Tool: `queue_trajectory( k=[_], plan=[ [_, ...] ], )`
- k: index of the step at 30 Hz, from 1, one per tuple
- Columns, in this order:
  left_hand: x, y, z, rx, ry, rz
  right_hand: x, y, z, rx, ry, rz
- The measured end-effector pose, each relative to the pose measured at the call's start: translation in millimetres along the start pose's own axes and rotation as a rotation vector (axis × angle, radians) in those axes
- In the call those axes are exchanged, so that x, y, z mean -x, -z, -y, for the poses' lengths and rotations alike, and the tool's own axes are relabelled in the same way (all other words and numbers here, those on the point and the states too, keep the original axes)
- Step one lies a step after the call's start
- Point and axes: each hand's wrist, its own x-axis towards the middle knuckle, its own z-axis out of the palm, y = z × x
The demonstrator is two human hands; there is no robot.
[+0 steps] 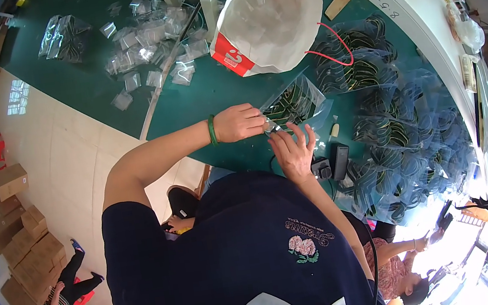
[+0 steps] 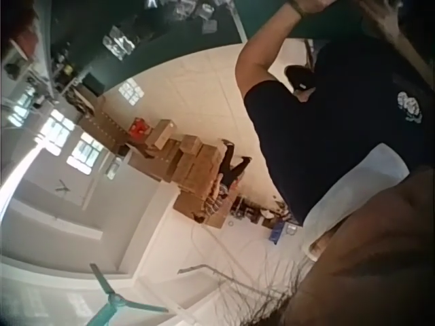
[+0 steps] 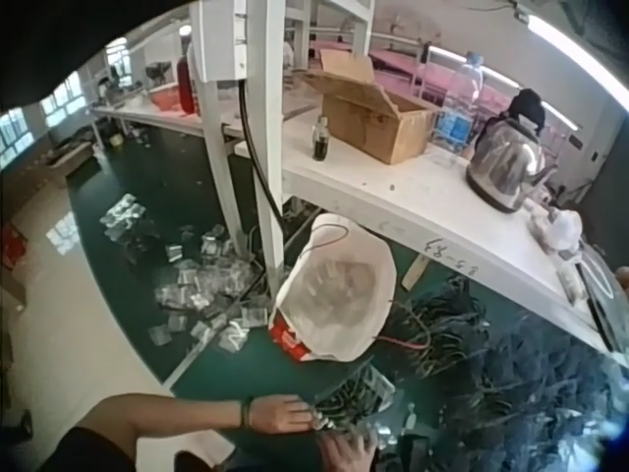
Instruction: The recorder is picking up small components from a table and placing them into individual clear plastic bags.
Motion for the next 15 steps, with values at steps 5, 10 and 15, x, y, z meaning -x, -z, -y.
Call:
queue_trajectory(
  k=[5, 10, 15],
  plan=[
    [-1.1, -2.2, 3.3, 0.030, -0.052, 0.021, 7.4, -9.3, -4.7, -0.005, 0.050, -0.030],
    [-4.9, -0.5, 1.0, 0.006, -0.046, -0.002, 8.7, -9.8, -7.3, -0.001, 0.063, -0.036],
    [-3.2, -0.9, -0.3, 0.050, -0.030, -0.025, 5.2, -6.4, -4.7, 0.039, 0.009, -0.030]
  ],
)
